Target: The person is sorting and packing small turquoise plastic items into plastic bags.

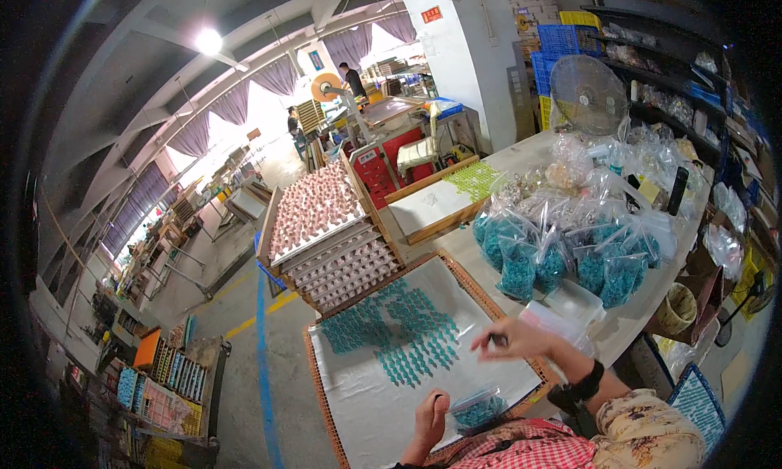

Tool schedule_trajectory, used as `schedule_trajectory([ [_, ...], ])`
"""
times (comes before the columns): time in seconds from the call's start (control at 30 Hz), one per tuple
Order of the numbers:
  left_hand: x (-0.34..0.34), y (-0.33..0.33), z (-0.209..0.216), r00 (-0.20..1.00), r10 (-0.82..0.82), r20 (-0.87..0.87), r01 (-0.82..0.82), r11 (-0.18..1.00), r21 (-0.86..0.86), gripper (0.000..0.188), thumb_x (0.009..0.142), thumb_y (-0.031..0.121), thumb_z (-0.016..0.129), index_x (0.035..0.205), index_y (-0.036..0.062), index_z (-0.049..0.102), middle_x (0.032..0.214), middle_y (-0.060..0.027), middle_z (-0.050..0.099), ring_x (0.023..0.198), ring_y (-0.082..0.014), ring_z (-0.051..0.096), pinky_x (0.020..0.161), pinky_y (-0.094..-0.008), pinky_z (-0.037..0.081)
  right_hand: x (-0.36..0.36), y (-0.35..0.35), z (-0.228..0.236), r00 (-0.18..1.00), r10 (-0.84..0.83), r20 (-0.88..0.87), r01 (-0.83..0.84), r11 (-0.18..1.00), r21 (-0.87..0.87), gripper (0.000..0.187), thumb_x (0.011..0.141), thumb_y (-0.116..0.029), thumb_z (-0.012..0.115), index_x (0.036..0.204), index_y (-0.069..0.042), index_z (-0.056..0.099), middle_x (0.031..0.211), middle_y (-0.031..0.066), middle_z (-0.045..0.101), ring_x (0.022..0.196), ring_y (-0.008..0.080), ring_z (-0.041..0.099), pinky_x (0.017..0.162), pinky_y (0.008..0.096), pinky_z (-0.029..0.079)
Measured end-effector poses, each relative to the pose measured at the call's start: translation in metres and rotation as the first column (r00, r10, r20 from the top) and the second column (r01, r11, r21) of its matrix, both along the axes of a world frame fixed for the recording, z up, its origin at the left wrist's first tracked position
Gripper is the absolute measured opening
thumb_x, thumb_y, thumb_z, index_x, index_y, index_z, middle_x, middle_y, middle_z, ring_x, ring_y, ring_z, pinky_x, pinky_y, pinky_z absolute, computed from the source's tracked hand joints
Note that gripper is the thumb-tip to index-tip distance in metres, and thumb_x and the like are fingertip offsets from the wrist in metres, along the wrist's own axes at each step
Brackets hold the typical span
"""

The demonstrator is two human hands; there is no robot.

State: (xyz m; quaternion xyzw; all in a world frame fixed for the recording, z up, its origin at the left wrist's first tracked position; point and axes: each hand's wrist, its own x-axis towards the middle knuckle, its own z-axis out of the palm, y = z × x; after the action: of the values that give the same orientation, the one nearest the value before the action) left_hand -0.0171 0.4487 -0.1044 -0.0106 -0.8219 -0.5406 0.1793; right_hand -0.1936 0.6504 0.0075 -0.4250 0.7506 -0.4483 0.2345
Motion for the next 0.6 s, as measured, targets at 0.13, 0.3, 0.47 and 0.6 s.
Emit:
schedule_trajectory([
  [0.13,-0.004,0.006,0.006,1.000,0.001,0.018,0.000,0.998,-0.055,0.026,0.097,0.020,0.044,0.084,-0.0009,0.053,0.077,-0.0148,0.052,0.068,-0.0288,0.054,0.063,-0.0338,0.043,0.033,0.000,-0.065,0.984,0.153,-0.093,-0.150,0.988,0.037,0.024,0.084,-0.028,0.070,0.098,-0.009,0.070,0.089,0.0034,0.068,0.072,0.0186,0.062,0.065,0.0301,0.048],
  [0.3,0.006,0.001,0.011,0.998,0.068,0.000,-0.068,0.993,-0.095,0.024,0.096,0.017,0.045,0.081,-0.0001,0.054,0.077,-0.0134,0.054,0.067,-0.0255,0.054,0.062,-0.0332,0.043,0.040,0.005,-0.084,0.973,0.162,-0.164,-0.157,0.987,0.043,0.017,0.084,-0.026,0.068,0.096,-0.014,0.070,0.093,0.0028,0.068,0.077,0.0240,0.064,0.068,0.0344,0.048],
  [0.47,0.022,-0.039,-0.017,0.952,0.293,0.091,-0.302,0.947,0.110,0.023,0.095,0.018,0.045,0.083,0.0045,0.059,0.076,-0.0063,0.060,0.066,-0.0171,0.057,0.062,-0.0297,0.045,0.041,0.013,-0.078,0.989,0.106,-0.105,-0.113,0.992,-0.061,0.014,0.081,-0.011,0.069,0.095,-0.012,0.069,0.091,0.0046,0.068,0.076,0.0236,0.064,0.065,0.0328,0.049],
  [0.6,0.037,-0.051,-0.024,0.940,0.238,0.243,-0.304,0.908,0.287,0.024,0.097,0.017,0.041,0.098,0.0017,0.060,0.078,-0.0038,0.057,0.065,-0.0095,0.048,0.060,-0.0232,0.040,0.038,0.009,-0.068,0.985,0.080,-0.150,-0.084,0.996,-0.020,0.016,0.081,-0.007,0.069,0.097,-0.011,0.069,0.091,0.0036,0.067,0.075,0.0178,0.064,0.066,0.0279,0.049],
])
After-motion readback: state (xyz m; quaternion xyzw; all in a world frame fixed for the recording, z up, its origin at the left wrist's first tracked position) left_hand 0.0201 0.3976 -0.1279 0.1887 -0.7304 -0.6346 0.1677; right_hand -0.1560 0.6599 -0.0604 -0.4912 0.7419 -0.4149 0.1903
